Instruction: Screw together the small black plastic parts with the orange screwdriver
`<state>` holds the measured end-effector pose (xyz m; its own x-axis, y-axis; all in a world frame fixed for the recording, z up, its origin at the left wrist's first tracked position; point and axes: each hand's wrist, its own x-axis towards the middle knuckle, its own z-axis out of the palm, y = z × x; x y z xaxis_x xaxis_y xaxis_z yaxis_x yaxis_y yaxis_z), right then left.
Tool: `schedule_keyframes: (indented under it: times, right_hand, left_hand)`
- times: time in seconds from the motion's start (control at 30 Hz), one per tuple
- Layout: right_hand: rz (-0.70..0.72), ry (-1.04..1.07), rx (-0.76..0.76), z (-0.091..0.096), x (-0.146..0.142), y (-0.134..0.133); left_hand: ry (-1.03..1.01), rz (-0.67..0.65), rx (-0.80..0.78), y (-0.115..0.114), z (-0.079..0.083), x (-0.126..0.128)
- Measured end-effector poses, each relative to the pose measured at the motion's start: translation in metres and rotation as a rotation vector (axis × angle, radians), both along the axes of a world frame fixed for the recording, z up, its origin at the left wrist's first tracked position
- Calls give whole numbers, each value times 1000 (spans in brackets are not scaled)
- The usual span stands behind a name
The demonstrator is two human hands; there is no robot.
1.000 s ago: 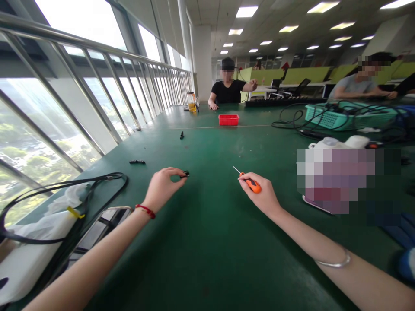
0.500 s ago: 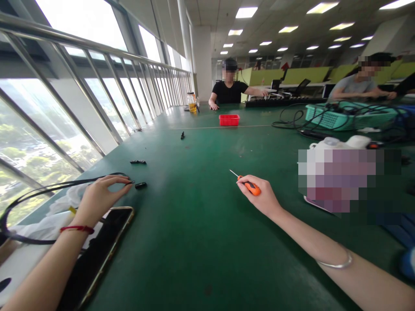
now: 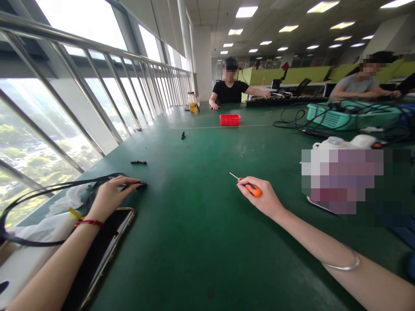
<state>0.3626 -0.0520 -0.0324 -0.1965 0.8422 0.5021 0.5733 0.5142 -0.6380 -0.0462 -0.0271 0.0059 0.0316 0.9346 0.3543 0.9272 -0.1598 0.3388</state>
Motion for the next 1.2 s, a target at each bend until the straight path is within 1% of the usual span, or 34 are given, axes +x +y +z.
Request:
schedule_keyframes:
  times: [0.17, 0.27, 0.53, 0.83, 0.97, 1.2]
  right_hand:
    - [5, -3, 0, 0, 0, 0]
    - [3, -2, -7, 0, 0, -1]
    - [6, -4, -23, -1, 0, 0]
    - [17, -2, -28, -1, 0, 0]
    - [17, -5, -23, -1, 0, 0]
    - [17, -8, -17, -1, 0, 0]
  left_hand:
    - [-37, -5, -40, 9, -8, -9]
    - [-47, 1, -52, 12, -10, -11]
    - [-41, -5, -77, 11, -10, -10]
    - [-102, 53, -116, 8, -5, -5]
    - [-97, 44, -131, 7, -4, -3]
    - [-102, 55, -122, 8, -6, -5]
